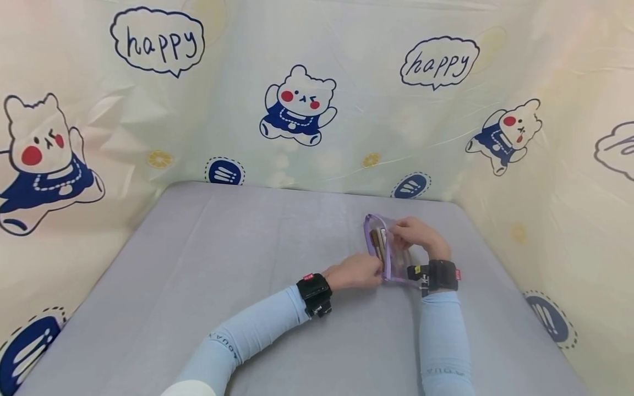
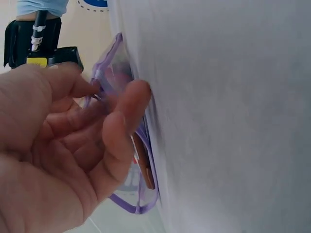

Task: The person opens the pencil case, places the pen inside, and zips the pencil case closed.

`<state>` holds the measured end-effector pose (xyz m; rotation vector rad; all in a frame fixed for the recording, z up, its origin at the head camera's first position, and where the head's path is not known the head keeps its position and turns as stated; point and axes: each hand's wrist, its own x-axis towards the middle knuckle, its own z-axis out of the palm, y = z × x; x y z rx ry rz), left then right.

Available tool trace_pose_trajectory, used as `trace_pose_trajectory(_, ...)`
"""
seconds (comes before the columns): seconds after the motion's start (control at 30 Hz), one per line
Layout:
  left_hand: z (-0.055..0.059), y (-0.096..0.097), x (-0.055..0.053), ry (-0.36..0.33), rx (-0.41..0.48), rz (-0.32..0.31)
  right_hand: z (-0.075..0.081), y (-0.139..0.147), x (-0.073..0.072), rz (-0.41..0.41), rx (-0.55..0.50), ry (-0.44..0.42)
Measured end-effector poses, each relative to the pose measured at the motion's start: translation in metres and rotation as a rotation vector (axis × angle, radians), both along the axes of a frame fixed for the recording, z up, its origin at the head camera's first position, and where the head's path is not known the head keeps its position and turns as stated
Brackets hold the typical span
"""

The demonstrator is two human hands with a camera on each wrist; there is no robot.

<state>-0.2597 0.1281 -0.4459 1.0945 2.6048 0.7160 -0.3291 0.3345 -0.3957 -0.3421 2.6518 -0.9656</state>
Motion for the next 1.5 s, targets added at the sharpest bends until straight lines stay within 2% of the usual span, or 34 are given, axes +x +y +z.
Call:
trace_pose_trajectory(0.17, 0.0, -0.004, 0.001, 0.025, 0.013, -0.029, 0.014, -0.007, 0.01, 0.011, 0.018, 0.055)
trace_pose_trajectory(0.27, 0.001, -0.007, -0.001, 0.052, 0.013, -0.034, 0.02, -0.012, 0.019, 0.06, 0.123, 0.1)
trace_pose_trajectory(0.43, 0.004, -0.014, -0.004, 0.086, 0.013, -0.044, 0.013, -0.024, 0.038, 0.145, 0.372, 0.137)
trace_pose_trajectory(0.57, 0.004, -0.017, -0.005, 0.086, 0.013, -0.053, 0.002, -0.031, 0.06, 0.188, 0.419, 0.201)
trace_pose_trajectory(0.7, 0.005, -0.017, -0.006, 0.073, 0.029, -0.065, -0.01, -0.032, 0.08, 0.249, 0.44, 0.322)
trace_pose_trajectory(0.77, 0.005, -0.016, -0.007, 0.057, 0.044, -0.067, -0.017, -0.031, 0.091, 0.263, 0.495, 0.398)
trace_pose_trajectory(0.93, 0.002, -0.015, -0.009, 0.051, 0.054, -0.098, -0.033, -0.03, 0.118, 0.233, 0.68, 0.682)
trace_pose_trajectory(1.07, 0.0, -0.015, -0.012, 0.05, 0.046, -0.12, -0.046, -0.033, 0.123, 0.195, 0.783, 0.914)
trace_pose_trajectory(1.2, 0.001, -0.014, -0.016, 0.042, 0.028, -0.106, -0.057, -0.038, 0.12, 0.237, 0.901, 1.09)
trace_pose_trajectory(1.27, 0.002, -0.014, -0.017, 0.028, 0.019, -0.098, -0.061, -0.04, 0.119, 0.263, 0.961, 1.147)
trace_pose_trajectory(1.37, 0.001, -0.012, -0.018, -0.003, 0.013, -0.088, -0.065, -0.042, 0.12, 0.27, 0.999, 1.181)
trace_pose_trajectory(1.5, 0.001, -0.009, -0.02, -0.017, 0.008, -0.066, -0.068, -0.044, 0.122, 0.247, 0.99, 1.143)
